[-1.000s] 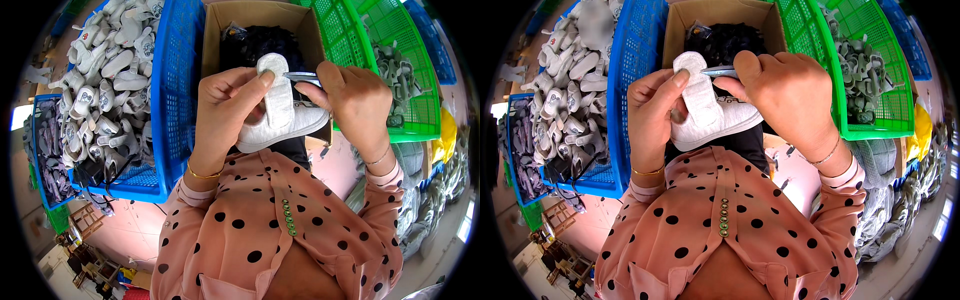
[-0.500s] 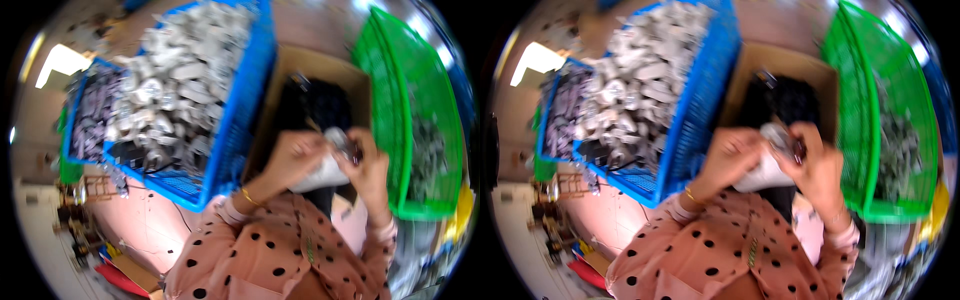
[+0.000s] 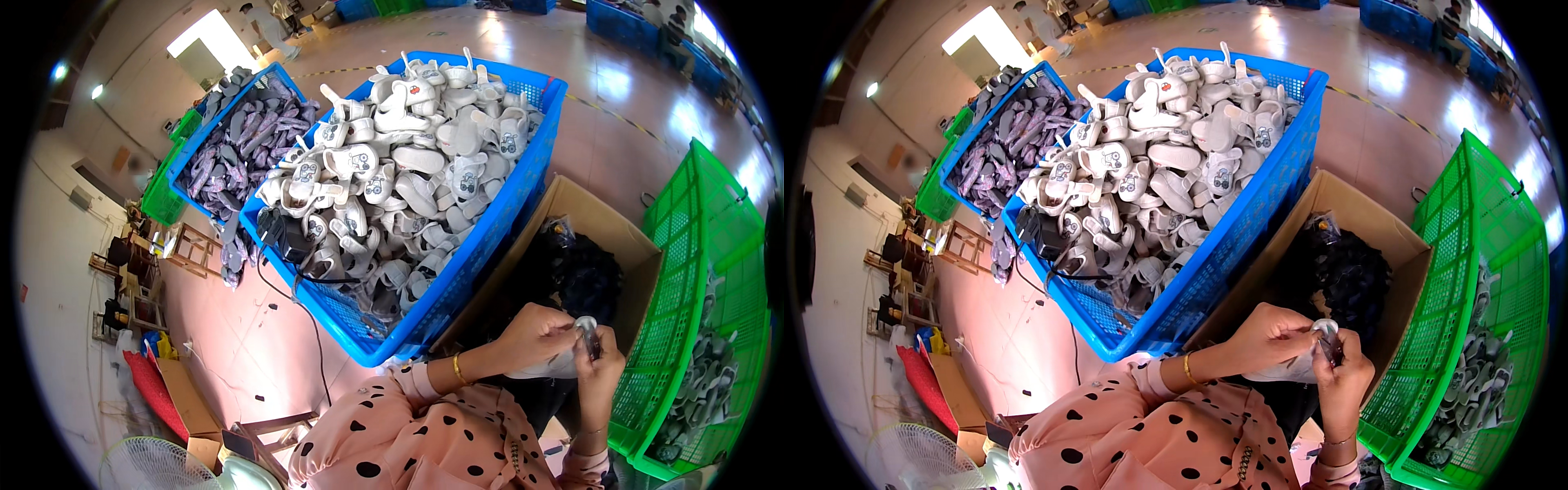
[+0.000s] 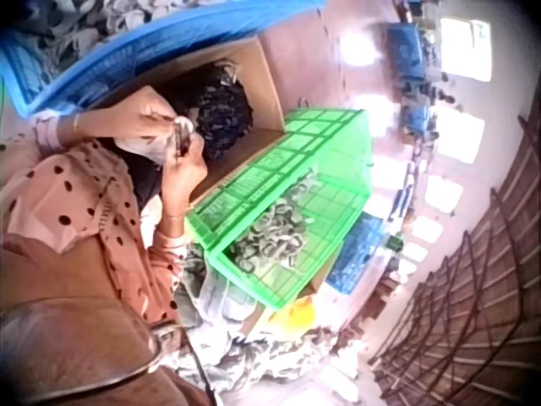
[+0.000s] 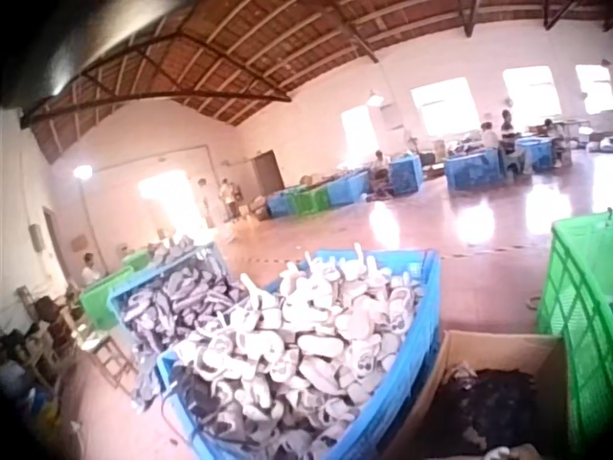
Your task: The person sits on the floor and uses scissors to trim loose threads and excess fabric from the edges of white slippers. They handle the slippers one at a time, turning them over to access different sides, and place the finished items into a green basket.
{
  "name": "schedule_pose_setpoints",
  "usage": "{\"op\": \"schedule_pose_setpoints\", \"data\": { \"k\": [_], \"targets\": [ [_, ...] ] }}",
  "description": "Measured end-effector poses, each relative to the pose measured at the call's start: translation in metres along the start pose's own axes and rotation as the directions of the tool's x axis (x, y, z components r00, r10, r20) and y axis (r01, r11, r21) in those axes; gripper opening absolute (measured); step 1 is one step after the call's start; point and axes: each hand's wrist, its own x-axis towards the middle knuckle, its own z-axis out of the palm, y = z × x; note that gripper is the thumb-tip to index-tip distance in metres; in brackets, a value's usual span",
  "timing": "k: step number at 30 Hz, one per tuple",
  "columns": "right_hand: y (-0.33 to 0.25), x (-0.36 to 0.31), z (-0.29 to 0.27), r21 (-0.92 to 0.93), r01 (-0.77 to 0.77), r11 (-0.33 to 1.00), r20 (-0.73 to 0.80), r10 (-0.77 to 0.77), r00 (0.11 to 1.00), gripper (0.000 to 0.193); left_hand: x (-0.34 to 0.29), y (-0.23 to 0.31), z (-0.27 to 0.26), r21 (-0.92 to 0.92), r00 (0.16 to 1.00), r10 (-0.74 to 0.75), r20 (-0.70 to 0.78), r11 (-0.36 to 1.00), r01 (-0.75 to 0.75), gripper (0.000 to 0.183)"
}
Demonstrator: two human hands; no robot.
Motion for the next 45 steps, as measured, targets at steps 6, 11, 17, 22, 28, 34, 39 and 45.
{"op": "schedule_pose_setpoints", "data": {
  "k": [6, 11, 17, 22, 28, 34, 39, 45],
  "targets": [
    [0.024, 0.010, -0.003, -0.018, -0.031, 0.999, -0.089, 0.029, 0.996, 0.016, 0.001, 0.007, -0.003, -0.031, 0.993, -0.100, 0.056, 0.994, 0.102, 0.024],
    [0.009, 0.006, 0.000, 0.135, -0.060, 0.989, -0.053, 0.067, 0.996, 0.011, 0.001, 0.007, -0.006, -0.026, 0.995, -0.086, 0.046, 0.996, 0.087, 0.024],
    [0.005, 0.002, 0.004, 0.040, 0.025, 0.999, -0.046, -0.023, 0.999, 0.016, 0.001, -0.001, -0.006, 0.067, 0.999, -0.013, 0.045, 0.998, 0.010, 0.022],
    [0.009, 0.003, 0.004, -0.059, 0.087, 0.994, -0.021, -0.089, 0.996, 0.020, 0.000, -0.001, -0.007, 0.086, 0.998, -0.035, 0.054, 0.996, 0.031, 0.021],
    [0.008, 0.001, 0.001, -0.093, 0.115, 0.989, -0.023, -0.117, 0.993, 0.015, -0.001, 0.004, -0.005, 0.046, 0.998, -0.054, 0.032, 0.998, 0.053, 0.027],
    [0.006, -0.002, 0.006, 0.001, 0.040, 0.999, -0.096, -0.040, 0.995, 0.013, -0.002, -0.002, -0.003, -0.083, 0.991, -0.117, 0.067, 0.989, 0.122, 0.026],
    [0.004, -0.015, 0.018, 0.159, -0.100, 0.982, -0.088, 0.115, 0.989, 0.013, -0.010, -0.013, -0.002, -0.091, 0.973, -0.185, 0.134, 0.976, 0.198, 0.027],
    [0.043, -0.050, 0.049, 0.283, -0.217, 0.934, -0.008, 0.228, 0.974, 0.021, -0.032, -0.041, -0.007, -0.053, 0.918, -0.334, 0.215, 0.934, 0.353, 0.039]
  ]
}}
